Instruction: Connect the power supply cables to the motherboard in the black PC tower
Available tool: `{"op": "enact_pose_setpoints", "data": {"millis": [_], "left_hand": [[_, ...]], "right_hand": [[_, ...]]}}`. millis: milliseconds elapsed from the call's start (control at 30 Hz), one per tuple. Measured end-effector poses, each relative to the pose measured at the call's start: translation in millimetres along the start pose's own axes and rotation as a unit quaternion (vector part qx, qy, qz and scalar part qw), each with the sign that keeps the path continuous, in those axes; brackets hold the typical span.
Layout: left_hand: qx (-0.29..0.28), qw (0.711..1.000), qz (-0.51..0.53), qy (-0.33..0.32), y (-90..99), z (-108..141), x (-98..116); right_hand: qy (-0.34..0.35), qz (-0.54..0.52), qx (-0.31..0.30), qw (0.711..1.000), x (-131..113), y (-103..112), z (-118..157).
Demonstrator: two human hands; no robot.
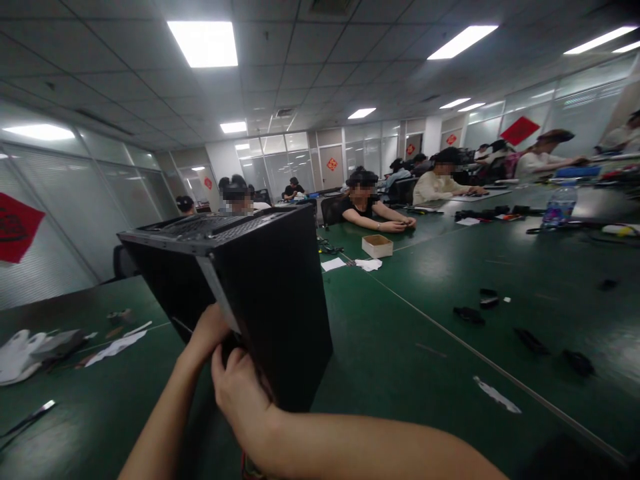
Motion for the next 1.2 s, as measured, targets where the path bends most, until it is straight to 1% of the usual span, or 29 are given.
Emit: {"op": "enact_pose_setpoints", "data": {"millis": [33,67,167,233,267,333,367,400,467,533,600,700,800,900,1000,1100,1200], "left_hand": [[-0.001,1.000,0.001,-0.002,-2.4,0.7,3.7],[-0.001,1.000,0.008,-0.006,-5.0,1.6,8.7],[-0.012,0.996,0.080,-0.041,-11.0,6.7,27.0],[-0.004,0.993,0.099,-0.060,-12.0,9.7,33.2],[0.009,0.994,0.088,-0.062,-11.2,10.4,33.0],[0.039,0.998,0.035,-0.044,-8.4,9.9,25.6],[0.044,0.999,0.004,-0.030,-7.6,9.1,20.1],[0.037,0.999,-0.025,-0.018,-7.7,8.4,14.7],[-0.015,0.997,-0.068,-0.021,-11.9,9.3,8.1],[-0.085,0.990,-0.100,-0.056,-18.1,15.5,8.6],[-0.135,0.979,-0.125,-0.092,-22.5,24.7,13.3],[-0.163,0.967,-0.155,-0.119,-28.1,38.6,26.4],[-0.180,0.960,-0.181,-0.113,-39.2,51.4,44.8],[-0.149,0.965,-0.168,-0.133,-46.7,63.9,72.9],[-0.114,0.967,-0.174,-0.148,-54.5,73.7,93.0],[-0.074,0.965,-0.198,-0.153,-58.3,75.4,99.5],[-0.067,0.962,-0.211,-0.159,-60.8,71.4,97.8]], "right_hand": [[-0.022,0.002,-0.012,1.000,11.1,-2.0,8.3],[-0.032,0.006,-0.007,0.999,20.9,-1.2,16.8],[-0.004,0.043,0.018,0.999,42.9,4.6,40.1],[0.025,0.059,0.027,0.998,54.7,7.2,52.7],[0.037,0.070,0.031,0.996,59.8,8.7,57.8],[0.053,0.088,0.037,0.994,68.0,10.6,65.2],[0.058,0.095,0.039,0.993,70.9,11.3,67.8],[0.061,0.101,0.041,0.992,73.3,11.6,69.7],[0.068,0.111,0.042,0.991,76.5,11.7,72.5],[0.076,0.121,0.043,0.989,79.4,11.2,75.8],[0.088,0.130,0.043,0.987,83.6,10.4,81.2],[0.104,0.138,0.043,0.984,97.2,8.2,94.9],[0.120,0.127,0.041,0.984,120.6,2.9,113.3],[0.116,0.100,0.040,0.987,150.1,-4.2,132.4],[0.075,0.080,0.052,0.993,174.9,-8.6,148.1],[0.043,0.065,0.079,0.994,182.3,-8.1,156.9],[0.017,0.046,0.088,0.995,179.9,-5.7,159.0]]}}
Point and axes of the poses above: each hand's wrist, its own z-axis away from the middle knuckle, its own y-axis out of the back of the hand, x = y × z, the point moved 8 cm from there along -z, towards the middle knuckle, and after that the axes turned 14 degrees about y, right-handed, at the moved point
